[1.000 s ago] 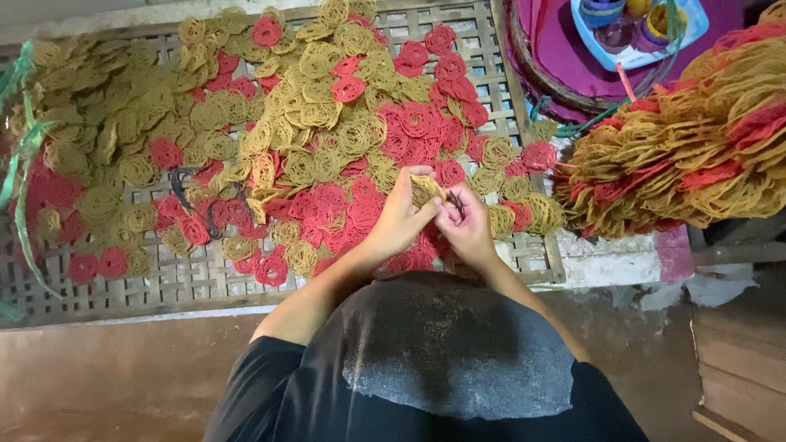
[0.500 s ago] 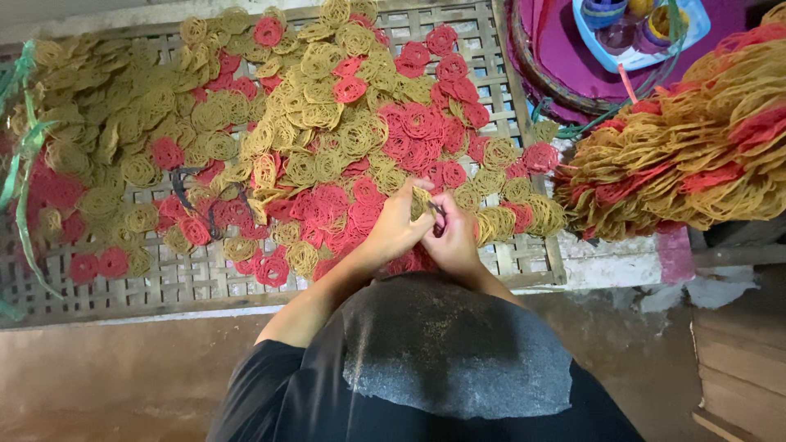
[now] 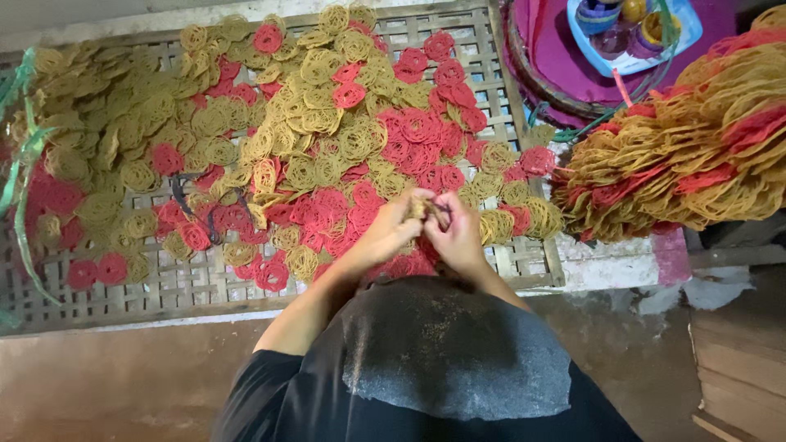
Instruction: The person gathers red and yellow coiled decorative items from a woven tray and ties them together with a thin black string. They then place the completed bundle on a nearby pile of similar items.
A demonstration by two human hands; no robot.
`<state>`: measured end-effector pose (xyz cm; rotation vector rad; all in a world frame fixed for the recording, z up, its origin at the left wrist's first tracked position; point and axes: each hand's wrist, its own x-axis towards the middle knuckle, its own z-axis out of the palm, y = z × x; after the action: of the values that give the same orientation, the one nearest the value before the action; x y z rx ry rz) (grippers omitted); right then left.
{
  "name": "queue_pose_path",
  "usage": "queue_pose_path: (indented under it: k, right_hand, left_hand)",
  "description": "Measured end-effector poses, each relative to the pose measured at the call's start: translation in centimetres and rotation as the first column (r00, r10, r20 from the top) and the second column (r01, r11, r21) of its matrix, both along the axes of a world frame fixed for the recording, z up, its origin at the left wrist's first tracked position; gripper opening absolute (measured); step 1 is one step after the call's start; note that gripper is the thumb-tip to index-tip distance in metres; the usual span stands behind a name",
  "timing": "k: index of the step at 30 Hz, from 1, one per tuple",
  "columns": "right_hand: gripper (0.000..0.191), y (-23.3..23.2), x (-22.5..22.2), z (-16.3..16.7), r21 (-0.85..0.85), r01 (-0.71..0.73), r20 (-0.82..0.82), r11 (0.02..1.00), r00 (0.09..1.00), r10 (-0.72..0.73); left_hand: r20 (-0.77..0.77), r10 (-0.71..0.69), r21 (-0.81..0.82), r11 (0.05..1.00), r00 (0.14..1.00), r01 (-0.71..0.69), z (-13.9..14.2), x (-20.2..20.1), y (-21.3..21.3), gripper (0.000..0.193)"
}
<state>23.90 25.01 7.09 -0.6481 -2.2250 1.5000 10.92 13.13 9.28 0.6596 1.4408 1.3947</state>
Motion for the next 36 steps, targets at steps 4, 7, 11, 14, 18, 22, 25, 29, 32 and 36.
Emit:
queue_pose_path:
  k: [4,7,11,14,18,22,25,29,32,36]
  right_hand:
    - [0.016,2.1,-0.1,0.5,-0.4,-0.161,-0.273,0.902,0.961,0.05]
    - [0.025,3.5,-0.2,1.1,-0.756,-0.041,-0.116,0.653,0.991,-0.072]
    - [0.026,4.4,-0.3,0.1,-0.732,-0.057,-0.219,0.678,0.963,-0.155]
    - [0.032,4.9,-0.4,-2.0,-0.623,0.014,-0.168,0.782,0.974,-0.151]
    - [0.016,5.5,-0.2,-4.1,-0.201,0.096,-0.226,0.975,0.964,-0.142]
    - [0.024,3.9,1.1,-3.9,-0.405,-0.083,-0.014,0.911,0.996,0.085]
    - [0.027,1.5,1.3,-3.2,-0.696,-0.265,-0.171,0.667,0.964,0.204]
    - [0.028,0.6,1.0,-2.5,-0.858,-0.176,-0.142,0.482,0.984,0.107]
    - [0.027,0.9,0.9,-2.2,-0.852,-0.158,-0.145,0.499,0.987,0.064]
    - [0.026,1.1,1.1,-2.7,-0.84,-0.131,-0.141,0.526,0.99,0.021]
  left_hand:
    - [0.679,-0.227,0.273,0.961,0.698,0.048,0.6,-3.1,-2.0,0.063]
    - [0.844,-0.332,0.413,0.903,0.421,-0.116,0.7,-3.4,-2.6,0.072]
    - [0.825,-0.234,0.384,0.9,0.514,-0.207,0.2,-2.9,-2.6,0.059]
    - [0.652,-0.037,0.307,0.926,0.757,-0.219,-0.8,-2.8,-2.6,0.045]
    - [0.335,0.259,0.145,0.936,0.906,-0.321,-2.2,-2.2,-2.1,0.028]
    - [0.097,0.366,0.07,0.925,0.926,-0.373,-2.9,-1.6,-1.1,0.036]
    - [0.219,0.24,0.227,0.93,0.946,-0.288,-2.8,-0.7,-0.3,0.042]
    - [0.148,0.124,0.294,0.942,0.981,-0.163,-1.9,0.6,-0.4,0.045]
    - [-0.078,0.133,0.303,0.947,0.988,-0.104,-0.9,1.1,-0.3,0.045]
    - [-0.264,0.129,0.265,0.963,0.956,-0.057,0.5,1.5,-0.3,0.044]
